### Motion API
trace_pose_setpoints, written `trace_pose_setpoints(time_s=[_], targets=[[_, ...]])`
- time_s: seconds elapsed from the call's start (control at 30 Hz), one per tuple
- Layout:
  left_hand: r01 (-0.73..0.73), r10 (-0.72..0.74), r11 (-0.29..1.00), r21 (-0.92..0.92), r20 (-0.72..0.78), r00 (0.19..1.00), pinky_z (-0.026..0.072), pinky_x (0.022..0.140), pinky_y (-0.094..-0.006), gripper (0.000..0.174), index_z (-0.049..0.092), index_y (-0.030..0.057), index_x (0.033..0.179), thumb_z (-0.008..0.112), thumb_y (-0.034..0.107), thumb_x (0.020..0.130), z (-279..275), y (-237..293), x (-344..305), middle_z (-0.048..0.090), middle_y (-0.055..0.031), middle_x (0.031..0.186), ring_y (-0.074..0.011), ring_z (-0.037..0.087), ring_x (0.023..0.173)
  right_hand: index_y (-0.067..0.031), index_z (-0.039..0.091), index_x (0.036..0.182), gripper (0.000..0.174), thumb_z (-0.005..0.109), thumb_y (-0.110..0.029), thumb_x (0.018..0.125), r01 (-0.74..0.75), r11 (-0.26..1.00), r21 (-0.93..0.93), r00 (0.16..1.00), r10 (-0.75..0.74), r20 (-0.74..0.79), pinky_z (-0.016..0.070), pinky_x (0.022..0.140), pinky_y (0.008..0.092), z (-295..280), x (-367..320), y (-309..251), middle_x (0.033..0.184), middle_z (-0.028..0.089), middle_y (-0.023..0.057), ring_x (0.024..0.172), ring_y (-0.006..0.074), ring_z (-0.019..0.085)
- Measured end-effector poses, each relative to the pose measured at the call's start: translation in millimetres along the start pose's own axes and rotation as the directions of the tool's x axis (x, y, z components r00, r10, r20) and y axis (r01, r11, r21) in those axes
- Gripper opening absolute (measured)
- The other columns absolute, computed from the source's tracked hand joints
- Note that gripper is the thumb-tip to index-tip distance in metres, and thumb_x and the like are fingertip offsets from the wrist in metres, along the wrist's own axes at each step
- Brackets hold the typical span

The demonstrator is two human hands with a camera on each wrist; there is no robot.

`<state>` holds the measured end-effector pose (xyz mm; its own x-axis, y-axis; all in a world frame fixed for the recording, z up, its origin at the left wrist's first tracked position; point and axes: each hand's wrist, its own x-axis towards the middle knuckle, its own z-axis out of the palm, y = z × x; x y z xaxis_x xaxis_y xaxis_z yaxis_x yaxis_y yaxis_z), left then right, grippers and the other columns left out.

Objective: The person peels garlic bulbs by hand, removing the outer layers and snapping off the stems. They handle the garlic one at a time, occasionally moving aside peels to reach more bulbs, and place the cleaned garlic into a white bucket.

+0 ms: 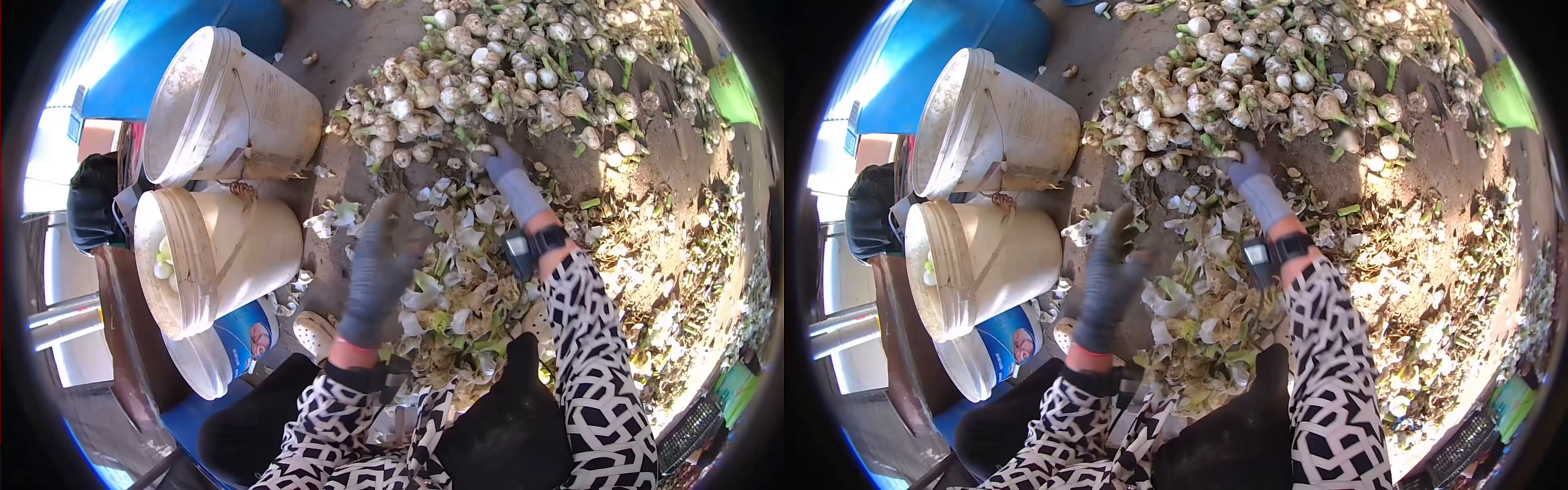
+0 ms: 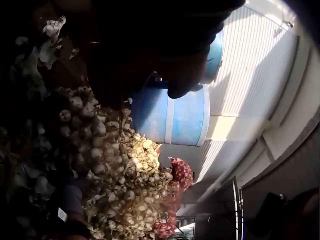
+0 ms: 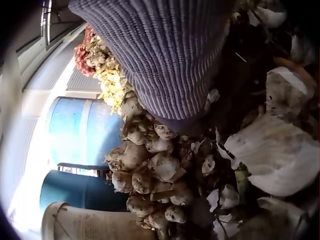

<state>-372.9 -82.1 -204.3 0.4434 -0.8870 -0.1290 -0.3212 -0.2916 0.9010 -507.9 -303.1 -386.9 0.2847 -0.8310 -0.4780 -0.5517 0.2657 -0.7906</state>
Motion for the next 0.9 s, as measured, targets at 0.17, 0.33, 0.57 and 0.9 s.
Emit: trace_pose_setpoints(time_s=[0.17, 0.33, 0.57, 0.9], targets=[[-0.186, 0.196, 0.954, 0.235, -0.019, 0.980, 0.0424, 0.093, -0.0459, 0.075, 0.045, 0.0009, 0.131, 0.080, 0.024, 0.068, 69, -10, 14, 0.056, -0.0212, 0.116, -0.0377, 0.055, 0.107, -0.0115, 0.039, 0.139, 0.054, 0.060, -0.012, 0.089, -0.427, 0.053, 0.903, 0.858, -0.294, 0.423, 0.0568, 0.074, 0.0349, 6, -152, -30, 0.114, 0.062, 0.0102, 0.100, 0.0240, 0.063], [-0.403, 0.421, 0.830, 0.386, 0.041, 0.906, 0.0409, 0.093, -0.0453, 0.070, 0.049, 0.0025, 0.128, 0.079, 0.023, 0.068, 59, 19, 6, 0.058, -0.0205, 0.113, -0.0367, 0.055, 0.107, -0.0076, 0.064, 0.110, 0.027, 0.068, -0.022, 0.087, 0.494, 0.750, 0.440, 0.827, -0.562, 0.029, 0.0495, 0.070, 0.0285, -39, -173, -44, 0.099, 0.064, 0.0051, 0.087, 0.0156, 0.059], [-0.367, 0.345, 0.898, 0.243, 0.130, 0.930, 0.0503, 0.089, -0.0320, 0.070, 0.047, 0.0028, 0.133, 0.079, 0.013, 0.072, 43, 30, -15, 0.059, -0.0133, 0.121, -0.0201, 0.060, 0.106, -0.0020, 0.069, 0.090, 0.011, 0.067, -0.012, 0.087, 0.345, 0.817, 0.462, 0.876, -0.457, 0.155, 0.0456, 0.062, 0.0252, -63, -198, -71, 0.076, 0.061, 0.0007, 0.067, 0.0086, 0.054], [-0.379, 0.317, 0.884, 0.272, 0.245, 0.916, 0.0525, 0.081, -0.0328, 0.061, 0.046, -0.0001, 0.128, 0.052, 0.048, 0.092, 29, 14, -26, 0.064, -0.0137, 0.107, -0.0243, 0.065, 0.096, -0.0023, 0.065, 0.109, 0.023, 0.062, -0.016, 0.092, -0.126, 0.777, 0.617, 0.669, -0.393, 0.631, 0.0459, 0.050, 0.0183, -85, -221, -65, 0.066, 0.063, -0.0008, 0.055, 0.0030, 0.057]])
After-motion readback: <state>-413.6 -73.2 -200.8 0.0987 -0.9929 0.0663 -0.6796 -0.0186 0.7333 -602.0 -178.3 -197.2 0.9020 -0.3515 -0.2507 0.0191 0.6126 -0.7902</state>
